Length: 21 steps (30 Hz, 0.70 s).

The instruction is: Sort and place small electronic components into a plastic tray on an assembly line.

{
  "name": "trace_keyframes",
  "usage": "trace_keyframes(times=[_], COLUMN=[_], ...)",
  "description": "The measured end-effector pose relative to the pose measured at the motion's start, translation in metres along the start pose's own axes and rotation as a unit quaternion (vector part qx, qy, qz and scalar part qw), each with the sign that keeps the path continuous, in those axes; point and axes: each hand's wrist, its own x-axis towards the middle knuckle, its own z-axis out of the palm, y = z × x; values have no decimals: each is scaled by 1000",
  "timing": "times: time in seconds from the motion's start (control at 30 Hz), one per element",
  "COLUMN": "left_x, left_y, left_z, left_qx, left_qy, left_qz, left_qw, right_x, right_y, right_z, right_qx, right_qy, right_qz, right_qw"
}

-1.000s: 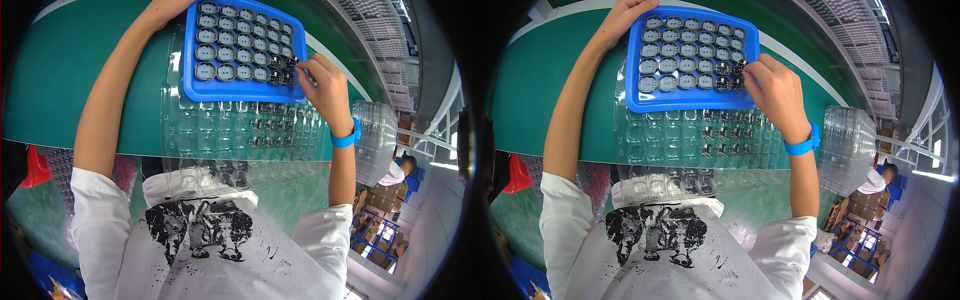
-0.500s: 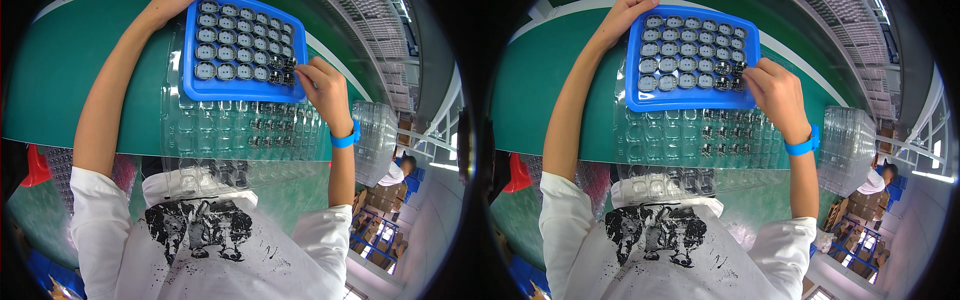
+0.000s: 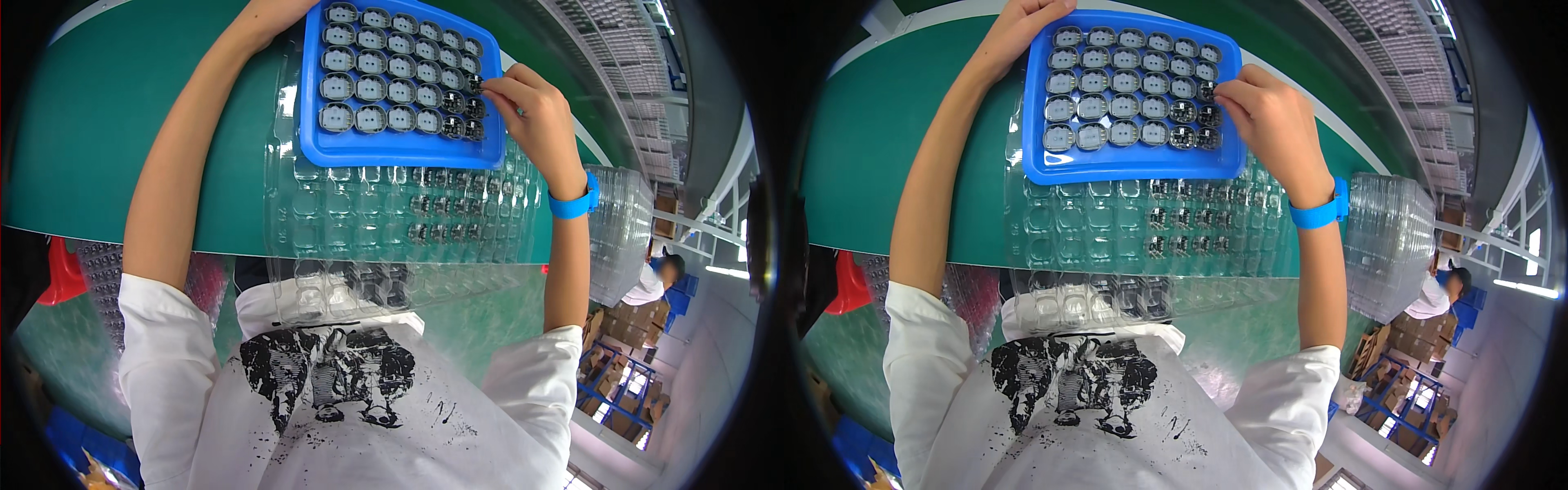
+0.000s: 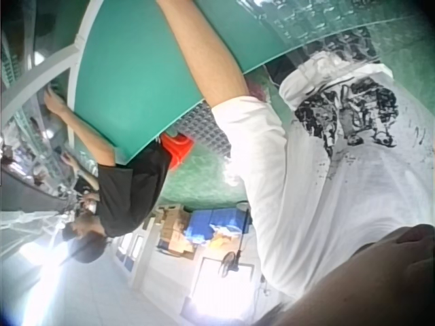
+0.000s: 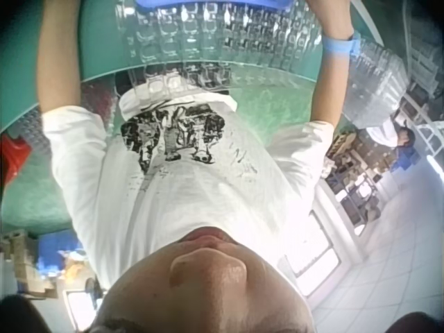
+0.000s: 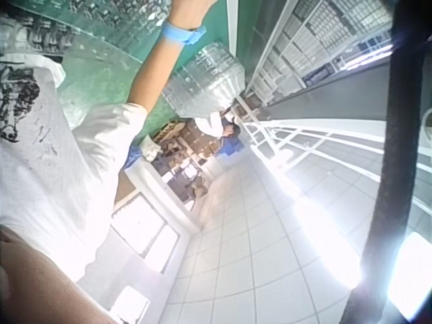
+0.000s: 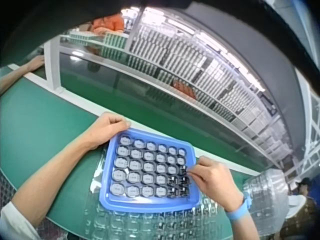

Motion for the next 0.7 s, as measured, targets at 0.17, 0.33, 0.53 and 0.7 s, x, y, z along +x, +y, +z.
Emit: trace_keyframes(times=[0.17, 0.33, 0.53, 0.7], left_x=[2, 2, 4, 5], left_y=[-4, -5, -8, -10], left_z=[-1, -1, -2, 0], left_qx=[-17, -30, -29, -39], left_qy=[-21, -22, -32, -35], left_qz=[-14, -17, -20, -5], left_qw=[1000, 999, 999, 999], right_x=[2, 4, 2, 0], right_y=[-1, -2, -1, 1], right_z=[4, 2, 5, 1], right_qx=[-10, -17, -21, 2], right_qy=[-3, -6, -18, -20], right_qz=[-4, -5, -8, 1], right_qw=[1000, 1000, 1000, 1000])
